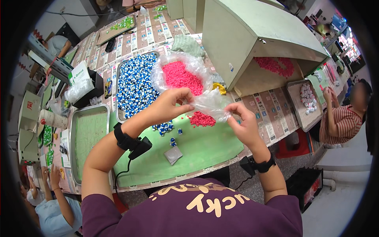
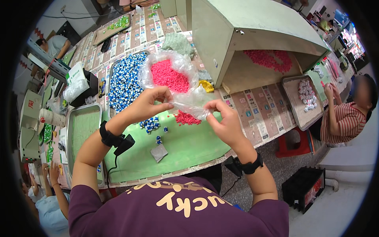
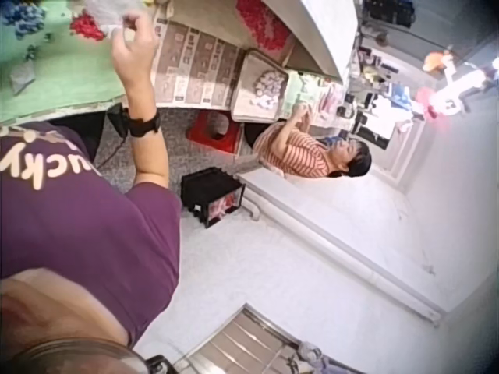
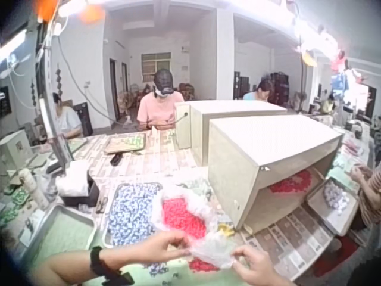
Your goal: The person assembles small blue and white candy figures by attaching pink pieces to them using a small applicator. They pick up the blue figures and pink pieces from trays and a plastic bag, apply adhesive, and place the assembled figures on the table.
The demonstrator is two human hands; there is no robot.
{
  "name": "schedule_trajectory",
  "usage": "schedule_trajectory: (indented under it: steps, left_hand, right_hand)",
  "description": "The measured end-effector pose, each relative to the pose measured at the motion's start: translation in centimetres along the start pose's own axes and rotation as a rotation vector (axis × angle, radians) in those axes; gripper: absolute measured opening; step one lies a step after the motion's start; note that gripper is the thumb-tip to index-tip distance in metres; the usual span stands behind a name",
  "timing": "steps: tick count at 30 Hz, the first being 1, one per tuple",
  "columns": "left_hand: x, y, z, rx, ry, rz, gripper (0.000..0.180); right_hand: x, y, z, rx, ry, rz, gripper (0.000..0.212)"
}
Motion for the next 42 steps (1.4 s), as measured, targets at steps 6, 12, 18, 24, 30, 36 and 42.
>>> schedule_trajectory:
  steps: [6,12,18,24,30,36,42]
  left_hand:
    - [0.6,-1.1,-0.6,0.056,0.003,-0.121,0.026]
    - [-1.0,0.7,-0.2,0.015,-0.030,-0.117,0.024]
    - [-1.9,1.3,-0.8,-0.047,-0.094,-0.088,0.021]
    - [-1.5,1.0,-0.9,-0.050,-0.126,-0.037,0.020]
    - [-2.4,2.0,-0.8,-0.123,-0.156,-0.038,0.020]
    - [-2.7,1.5,-1.3,-0.124,-0.254,0.051,0.020]
    - [-3.5,1.5,-1.3,-0.118,-0.291,0.098,0.022]
  right_hand:
    - [-0.2,0.0,-0.4,0.013,-0.018,-0.007,0.018]
    - [0.9,0.0,-0.2,0.013,0.006,-0.009,0.018]
    - [1.9,0.1,-0.2,-0.003,0.048,-0.024,0.017]
    - [1.6,0.1,-0.4,0.006,0.049,-0.031,0.017]
    - [2.5,0.2,0.1,0.001,0.084,-0.042,0.016]
    - [2.5,0.2,-0.2,0.041,0.078,-0.078,0.014]
    - [2.4,0.0,-0.2,0.033,0.121,-0.112,0.018]
Point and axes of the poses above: each hand's wrist, its own z-axis towards the middle knuckle, its own y-axis out of the back of the hand, x = y × z, the point moved 1 cm from there along z, towards the middle knuckle, and after that the axes turned 12 degrees about z, right-handed, at the moved point
